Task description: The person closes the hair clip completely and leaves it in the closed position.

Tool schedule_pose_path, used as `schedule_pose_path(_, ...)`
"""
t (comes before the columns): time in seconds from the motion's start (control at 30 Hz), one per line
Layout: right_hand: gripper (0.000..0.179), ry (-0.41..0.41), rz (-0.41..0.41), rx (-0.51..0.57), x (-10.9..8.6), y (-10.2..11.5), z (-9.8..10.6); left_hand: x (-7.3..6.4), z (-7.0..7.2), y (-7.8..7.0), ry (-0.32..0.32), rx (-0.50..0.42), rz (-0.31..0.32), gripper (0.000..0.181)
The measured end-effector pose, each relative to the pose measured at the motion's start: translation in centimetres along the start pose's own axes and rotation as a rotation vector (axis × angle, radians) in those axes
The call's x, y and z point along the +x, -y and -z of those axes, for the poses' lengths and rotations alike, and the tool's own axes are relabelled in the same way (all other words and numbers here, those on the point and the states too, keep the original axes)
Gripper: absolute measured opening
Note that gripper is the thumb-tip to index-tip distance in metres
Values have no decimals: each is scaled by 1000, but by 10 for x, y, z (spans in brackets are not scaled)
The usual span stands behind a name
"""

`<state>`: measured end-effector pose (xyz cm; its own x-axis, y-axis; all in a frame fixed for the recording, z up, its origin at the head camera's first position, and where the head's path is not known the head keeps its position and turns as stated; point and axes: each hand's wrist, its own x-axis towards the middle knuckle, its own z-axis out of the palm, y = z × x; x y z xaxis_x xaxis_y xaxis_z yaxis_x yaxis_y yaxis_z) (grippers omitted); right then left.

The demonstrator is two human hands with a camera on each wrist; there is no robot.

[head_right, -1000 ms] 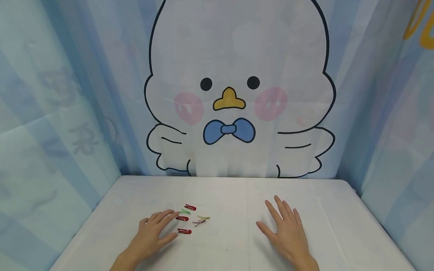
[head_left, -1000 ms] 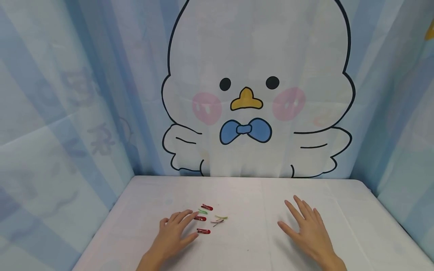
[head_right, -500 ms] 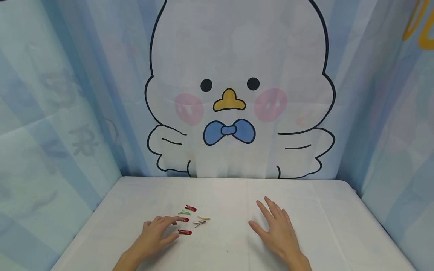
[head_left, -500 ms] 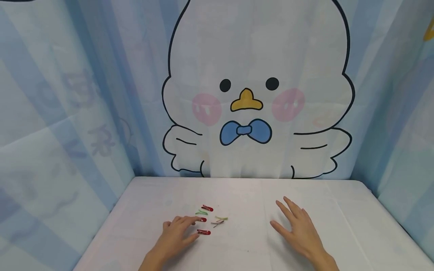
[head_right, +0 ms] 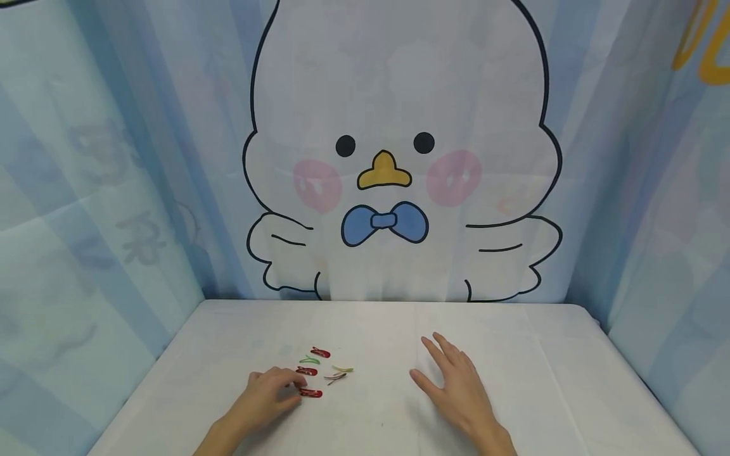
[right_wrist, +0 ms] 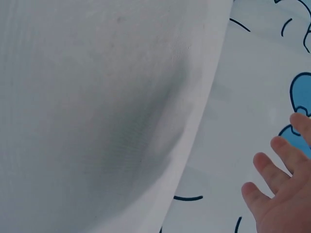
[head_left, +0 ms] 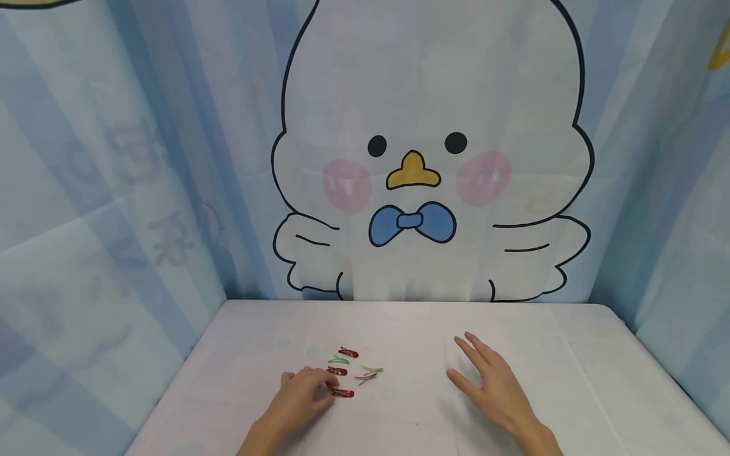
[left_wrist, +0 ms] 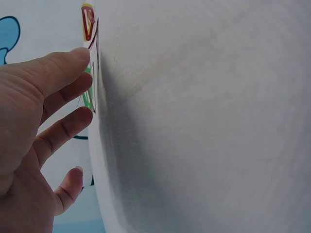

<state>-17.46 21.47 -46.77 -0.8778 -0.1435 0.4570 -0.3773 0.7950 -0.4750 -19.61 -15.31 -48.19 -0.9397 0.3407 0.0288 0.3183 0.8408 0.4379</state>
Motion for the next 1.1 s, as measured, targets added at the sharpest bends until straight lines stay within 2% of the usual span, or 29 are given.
schedule_pose_path(0.2, 62, 50, -59, 55, 1, 8, 1, 1, 0, 0, 10, -13, -11, 15)
schedule_pose_path(0.37, 62, 74, -89, 60, 4, 12, 1, 2, 0, -1, 6, -21, -21, 14)
schedule_pose_path(0.6, 59, 94, -132, 133, 5, 14, 0, 4, -2, 0, 11, -20, -14, 13)
schedule_pose_path(0.83, 56, 77, -125, 213, 3, 16, 0, 5, -5, 0, -2, -27, -14, 10)
schedule_pose_path(1.1, 55, 68, -132, 318, -1, 20, -3, 6, -4, -3, 16, -44, 23, 5)
